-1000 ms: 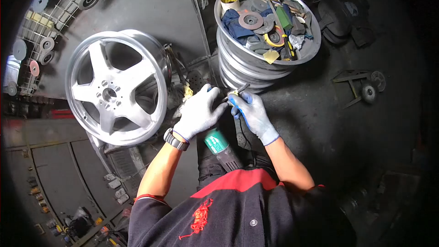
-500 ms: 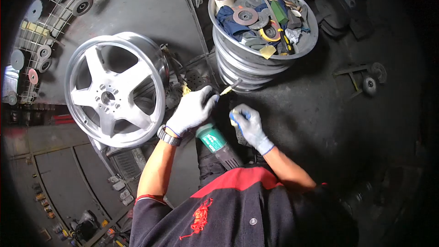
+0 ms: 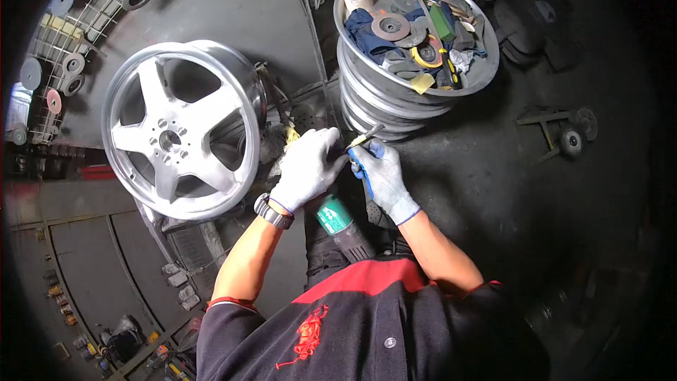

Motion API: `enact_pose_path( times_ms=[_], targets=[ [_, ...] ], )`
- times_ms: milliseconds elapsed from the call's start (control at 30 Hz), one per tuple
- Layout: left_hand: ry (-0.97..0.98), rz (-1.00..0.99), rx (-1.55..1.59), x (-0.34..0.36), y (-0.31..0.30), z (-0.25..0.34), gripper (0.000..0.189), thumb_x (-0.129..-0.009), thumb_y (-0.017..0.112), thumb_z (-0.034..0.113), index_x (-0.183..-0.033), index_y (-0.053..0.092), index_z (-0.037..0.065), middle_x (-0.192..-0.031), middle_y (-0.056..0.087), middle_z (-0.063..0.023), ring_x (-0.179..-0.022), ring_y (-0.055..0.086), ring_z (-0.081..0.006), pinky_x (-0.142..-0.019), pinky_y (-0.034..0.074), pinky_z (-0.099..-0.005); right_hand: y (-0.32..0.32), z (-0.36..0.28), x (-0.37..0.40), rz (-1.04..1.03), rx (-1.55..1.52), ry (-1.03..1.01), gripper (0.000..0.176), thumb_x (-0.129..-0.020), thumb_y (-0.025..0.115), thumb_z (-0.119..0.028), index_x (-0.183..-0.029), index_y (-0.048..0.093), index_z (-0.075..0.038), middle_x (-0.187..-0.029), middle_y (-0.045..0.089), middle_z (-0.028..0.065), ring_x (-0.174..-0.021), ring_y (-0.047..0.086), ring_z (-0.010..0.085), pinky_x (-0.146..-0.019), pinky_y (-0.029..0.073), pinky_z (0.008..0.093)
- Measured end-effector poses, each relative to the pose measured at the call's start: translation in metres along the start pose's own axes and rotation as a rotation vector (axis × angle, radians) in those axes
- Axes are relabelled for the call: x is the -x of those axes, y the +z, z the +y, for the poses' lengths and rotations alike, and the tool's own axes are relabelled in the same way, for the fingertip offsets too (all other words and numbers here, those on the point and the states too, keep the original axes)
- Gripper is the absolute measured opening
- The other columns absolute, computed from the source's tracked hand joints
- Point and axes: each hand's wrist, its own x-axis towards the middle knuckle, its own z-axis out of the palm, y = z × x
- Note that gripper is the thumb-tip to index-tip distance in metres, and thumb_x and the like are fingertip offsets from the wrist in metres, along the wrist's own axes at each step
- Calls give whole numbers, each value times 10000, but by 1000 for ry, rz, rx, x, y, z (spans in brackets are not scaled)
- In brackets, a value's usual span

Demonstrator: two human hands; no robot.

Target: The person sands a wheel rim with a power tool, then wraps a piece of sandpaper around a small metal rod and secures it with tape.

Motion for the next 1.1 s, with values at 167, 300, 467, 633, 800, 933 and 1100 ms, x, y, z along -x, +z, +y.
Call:
enact_pose_path(
  times_ms=[167,300,467,633,800,933,1100],
  targets=[
    [-12,-21,12,-1,-1,1,300,-822,796,195,-935,564,42,-882,615,-157,-891,612,-390,-768,501,-480,-6,-7,6,-70,24,-71,127,-1007,707,-133,-1088,720,-35,-926,662,-22,-762,566,47,-680,459,220],
    [21,-17,21,-3,-1,2,252,-827,767,168,-917,559,56,-854,601,-141,-875,595,-371,-769,484,-476,-5,-14,7,-62,-47,-46,127,-984,739,-158,-1046,745,-48,-893,674,-26,-737,576,41,-638,449,203],
    [63,-6,-17,-5,1,2,224,-816,753,139,-912,569,58,-859,603,-147,-860,579,-364,-750,467,-470,2,-5,4,22,-176,51,73,-968,744,-127,-993,736,-59,-858,653,-24,-711,559,45,-606,437,202],
    [57,-16,-41,-6,-1,3,226,-814,755,140,-909,567,60,-863,601,-146,-864,576,-363,-750,467,-466,10,-7,5,76,-344,87,30,-944,749,-66,-959,724,-60,-821,643,-3,-650,546,55,-571,432,207],
    [14,9,54,-7,-2,2,276,-798,800,157,-877,566,34,-828,590,-169,-825,584,-405,-728,473,-481,3,0,-1,36,-334,65,22,-952,740,-56,-960,724,-45,-818,642,-9,-661,544,51,-576,429,209],
    [-74,-58,150,-7,-10,-1,310,-799,808,165,-873,547,17,-807,578,-185,-791,585,-420,-698,468,-482,-5,4,0,-55,-128,-70,76,-977,737,-92,-1007,737,-23,-830,642,-26,-705,537,35,-610,426,205],
    [-68,-63,132,-6,-5,-2,331,-795,813,172,-878,537,10,-810,575,-196,-789,589,-424,-690,467,-480,-5,-7,3,-82,12,-143,117,-997,732,-140,-1028,743,-28,-823,636,-44,-712,529,25,-628,428,202]
  ],
)
